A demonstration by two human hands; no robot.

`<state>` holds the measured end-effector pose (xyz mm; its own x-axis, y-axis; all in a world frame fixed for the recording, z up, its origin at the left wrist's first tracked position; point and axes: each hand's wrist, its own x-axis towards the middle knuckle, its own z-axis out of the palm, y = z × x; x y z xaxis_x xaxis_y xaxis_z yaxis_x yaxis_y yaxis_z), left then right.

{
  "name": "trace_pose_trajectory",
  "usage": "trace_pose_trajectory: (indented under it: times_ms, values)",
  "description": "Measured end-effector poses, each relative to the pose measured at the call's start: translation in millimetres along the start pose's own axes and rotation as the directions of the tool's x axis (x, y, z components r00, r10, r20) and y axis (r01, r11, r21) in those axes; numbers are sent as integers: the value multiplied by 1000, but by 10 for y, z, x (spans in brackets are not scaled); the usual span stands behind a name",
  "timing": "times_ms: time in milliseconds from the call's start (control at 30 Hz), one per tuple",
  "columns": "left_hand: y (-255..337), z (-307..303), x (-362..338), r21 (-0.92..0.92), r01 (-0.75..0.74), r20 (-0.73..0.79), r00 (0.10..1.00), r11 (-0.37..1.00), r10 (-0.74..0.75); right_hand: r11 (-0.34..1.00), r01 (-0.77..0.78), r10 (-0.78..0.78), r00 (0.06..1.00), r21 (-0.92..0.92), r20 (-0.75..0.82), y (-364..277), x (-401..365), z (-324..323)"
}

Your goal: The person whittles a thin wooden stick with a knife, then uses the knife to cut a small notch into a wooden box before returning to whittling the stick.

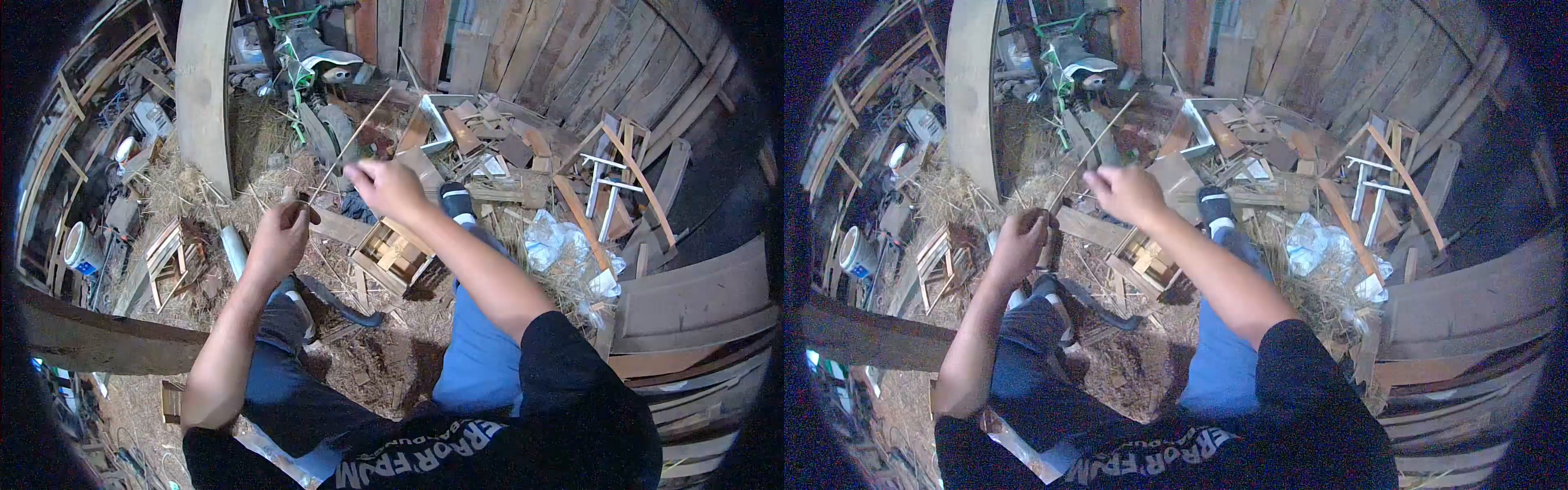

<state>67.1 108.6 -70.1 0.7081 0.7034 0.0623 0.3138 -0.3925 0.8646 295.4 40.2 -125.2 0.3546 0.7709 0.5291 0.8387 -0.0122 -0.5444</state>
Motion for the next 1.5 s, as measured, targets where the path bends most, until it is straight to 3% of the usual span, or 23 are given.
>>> trace_pose_trajectory:
  times_ms: [33,100,200,267,333,367,533,600,733,833,867,967,1000,1133,1233,1267,1367,1400,1500]
  values:
    - [-33,-6,21,26,-25,-12,1000,999,26,998,44,-38,994,-51,101,-134,-37,-67]
    - [-38,-22,48,79,-86,-52,995,993,91,979,184,-169,974,-89,151,-294,-92,-111]
    - [-47,0,5,118,-131,-108,984,984,144,1000,-1,2,997,-19,80,-167,124,-98]
    - [-12,-10,10,98,-114,-126,984,989,126,997,60,-56,995,-48,82,-136,111,-89]
    - [-71,-11,13,155,-225,-153,956,962,249,973,223,-217,971,-56,105,-337,-71,-93]
    - [-104,-12,-2,184,-272,-162,939,945,302,973,221,-216,973,-67,85,-328,-32,-85]
    - [-19,-35,36,217,-168,-167,964,962,206,982,165,-161,986,-95,46,-259,59,-79]
    - [3,-17,-23,182,-226,-171,951,957,257,966,204,-199,979,-159,48,-352,-40,-73]
    - [82,18,-81,295,-197,-151,957,935,249,987,38,-26,997,-157,75,-185,178,-223]
    - [81,22,-89,305,-218,-141,953,927,270,976,94,-74,991,-198,108,-272,54,-201]
    - [73,9,-91,296,-219,-126,956,930,266,965,200,-188,979,-170,84,-270,-14,-178]
    - [108,37,-119,314,-236,-146,945,919,293,984,-19,41,992,-176,123,-127,171,-354]
    - [112,48,-130,321,-223,-133,952,921,276,985,-32,46,996,-172,74,-67,237,-389]
    - [41,14,-159,314,-237,-105,954,919,282,962,149,-111,979,-228,172,-101,-28,-346]
    - [19,15,-247,329,-263,-82,949,907,305,988,-97,114,983,-118,146,257,163,-411]
    - [50,12,-249,342,-278,-76,944,898,321,981,-111,121,991,-159,58,350,177,-448]
    - [29,-15,-318,327,-299,-34,944,897,327,993,23,8,968,-120,252,243,-44,-501]
    - [103,-28,-358,305,-273,-21,956,912,293,984,145,-124,974,-106,188,299,-126,-457]
    - [113,-61,-404,306,-161,-15,985,939,173,936,-349,353,922,-54,156,599,90,-591]
